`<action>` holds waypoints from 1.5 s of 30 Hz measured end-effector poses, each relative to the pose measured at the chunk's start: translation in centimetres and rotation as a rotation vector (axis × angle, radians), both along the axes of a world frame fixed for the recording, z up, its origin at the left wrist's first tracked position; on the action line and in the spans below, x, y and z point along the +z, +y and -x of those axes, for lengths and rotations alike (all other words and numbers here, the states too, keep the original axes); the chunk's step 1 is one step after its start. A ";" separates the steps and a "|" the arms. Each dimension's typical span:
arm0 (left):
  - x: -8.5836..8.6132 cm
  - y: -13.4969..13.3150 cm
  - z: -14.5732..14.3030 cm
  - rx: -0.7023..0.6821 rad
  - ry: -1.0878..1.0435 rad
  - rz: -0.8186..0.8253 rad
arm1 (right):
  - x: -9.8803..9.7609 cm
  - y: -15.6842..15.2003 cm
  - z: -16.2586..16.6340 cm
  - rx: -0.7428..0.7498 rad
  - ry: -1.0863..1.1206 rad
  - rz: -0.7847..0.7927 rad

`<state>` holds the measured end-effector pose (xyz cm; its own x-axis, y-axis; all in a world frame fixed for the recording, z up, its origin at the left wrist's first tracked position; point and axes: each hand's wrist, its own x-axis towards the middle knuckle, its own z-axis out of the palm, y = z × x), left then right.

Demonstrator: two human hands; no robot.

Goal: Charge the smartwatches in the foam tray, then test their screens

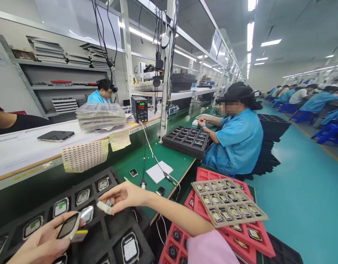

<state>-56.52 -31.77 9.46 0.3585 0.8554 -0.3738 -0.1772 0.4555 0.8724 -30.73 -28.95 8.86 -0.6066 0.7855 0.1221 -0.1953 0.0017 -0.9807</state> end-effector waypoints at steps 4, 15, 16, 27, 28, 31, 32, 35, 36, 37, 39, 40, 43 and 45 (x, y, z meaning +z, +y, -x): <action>-1.3 0.1 0.1 -0.039 0.003 -0.063 | -0.1 -0.6 2.0 0.020 0.219 0.193; 0.2 0.8 1.2 -0.027 0.223 -0.375 | 1.9 -2.1 4.6 0.083 0.337 0.343; 0.5 0.9 1.3 -0.037 0.217 -0.360 | 1.8 -2.1 4.8 0.065 0.318 0.335; 0.7 1.5 1.3 -0.044 -0.253 -0.159 | 2.0 -2.4 5.7 -0.084 0.070 0.196; 0.8 1.4 1.3 -0.058 -0.274 -0.137 | 2.0 -2.4 5.8 -0.086 0.059 0.180; 1.0 1.2 1.4 -0.103 -0.331 -0.079 | 2.2 -2.5 6.1 -0.129 0.029 0.124; 0.9 1.2 1.5 -0.108 -0.346 -0.068 | 2.2 -2.5 6.1 -0.148 0.018 0.106; 0.7 1.1 1.7 -0.099 -0.342 -0.032 | 2.2 -2.6 6.3 -0.183 0.012 0.063; 0.6 1.1 1.7 -0.095 -0.324 -0.015 | 2.1 -2.6 6.3 -0.186 0.018 0.053; 0.5 1.1 1.7 -0.095 -0.301 0.005 | 2.1 -2.6 6.3 -0.191 0.025 0.046; 0.5 1.1 1.6 -0.107 -0.265 0.039 | 1.9 -2.5 6.2 -0.215 0.026 0.040; 0.6 1.1 1.5 -0.114 -0.256 0.043 | 1.8 -2.4 6.2 -0.239 0.013 0.037; 1.0 0.7 1.2 -0.110 -0.248 -0.012 | 1.8 -2.3 6.3 -0.330 -0.050 0.010; 1.2 0.5 1.1 -0.092 -0.236 -0.064 | 1.8 -2.2 6.3 -0.358 -0.079 -0.008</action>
